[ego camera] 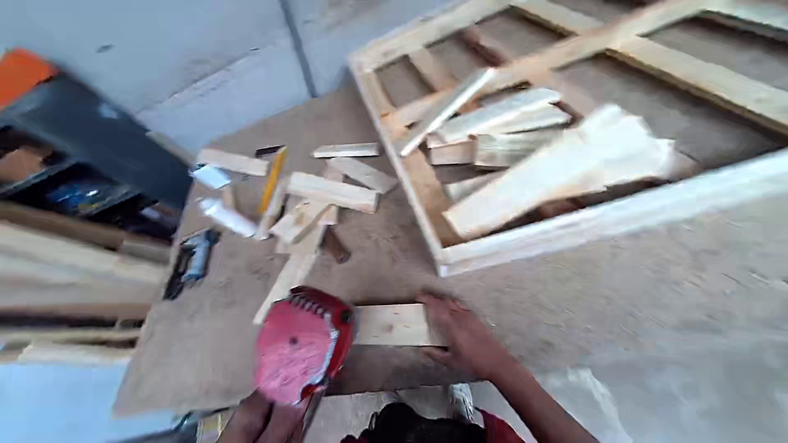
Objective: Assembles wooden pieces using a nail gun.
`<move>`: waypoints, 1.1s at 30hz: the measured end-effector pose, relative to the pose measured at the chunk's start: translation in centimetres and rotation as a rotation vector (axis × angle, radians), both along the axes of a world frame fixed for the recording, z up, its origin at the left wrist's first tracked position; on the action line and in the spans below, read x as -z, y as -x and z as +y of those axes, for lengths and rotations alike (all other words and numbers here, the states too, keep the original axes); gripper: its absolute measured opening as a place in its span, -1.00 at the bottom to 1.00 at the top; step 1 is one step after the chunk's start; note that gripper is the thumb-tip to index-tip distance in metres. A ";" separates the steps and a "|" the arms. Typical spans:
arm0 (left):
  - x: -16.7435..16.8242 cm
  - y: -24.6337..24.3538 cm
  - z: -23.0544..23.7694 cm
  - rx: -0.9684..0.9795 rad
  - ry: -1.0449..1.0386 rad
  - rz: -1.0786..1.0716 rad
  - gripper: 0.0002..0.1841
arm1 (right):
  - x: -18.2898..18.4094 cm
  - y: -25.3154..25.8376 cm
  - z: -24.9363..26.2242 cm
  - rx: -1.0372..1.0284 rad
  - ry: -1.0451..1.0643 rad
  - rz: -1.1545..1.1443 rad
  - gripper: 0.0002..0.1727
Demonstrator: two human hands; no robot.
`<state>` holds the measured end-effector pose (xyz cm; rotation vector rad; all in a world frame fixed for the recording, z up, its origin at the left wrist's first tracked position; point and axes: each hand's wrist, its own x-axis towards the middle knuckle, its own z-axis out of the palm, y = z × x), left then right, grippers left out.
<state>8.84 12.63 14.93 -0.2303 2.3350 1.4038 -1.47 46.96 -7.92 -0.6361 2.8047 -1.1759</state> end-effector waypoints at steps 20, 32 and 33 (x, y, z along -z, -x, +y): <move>7.2 1.5 -14.7 0.365 0.529 0.650 -0.06 | -11.1 -7.5 -9.7 -0.134 -0.074 0.381 -0.02; 11.2 -1.1 -39.7 -0.307 0.957 0.684 -0.13 | -12.9 7.0 -28.1 0.175 0.280 0.027 -0.17; 12.5 -0.8 -41.3 -0.362 0.959 0.615 -0.19 | -12.3 7.7 -28.1 0.203 0.200 -0.017 -0.23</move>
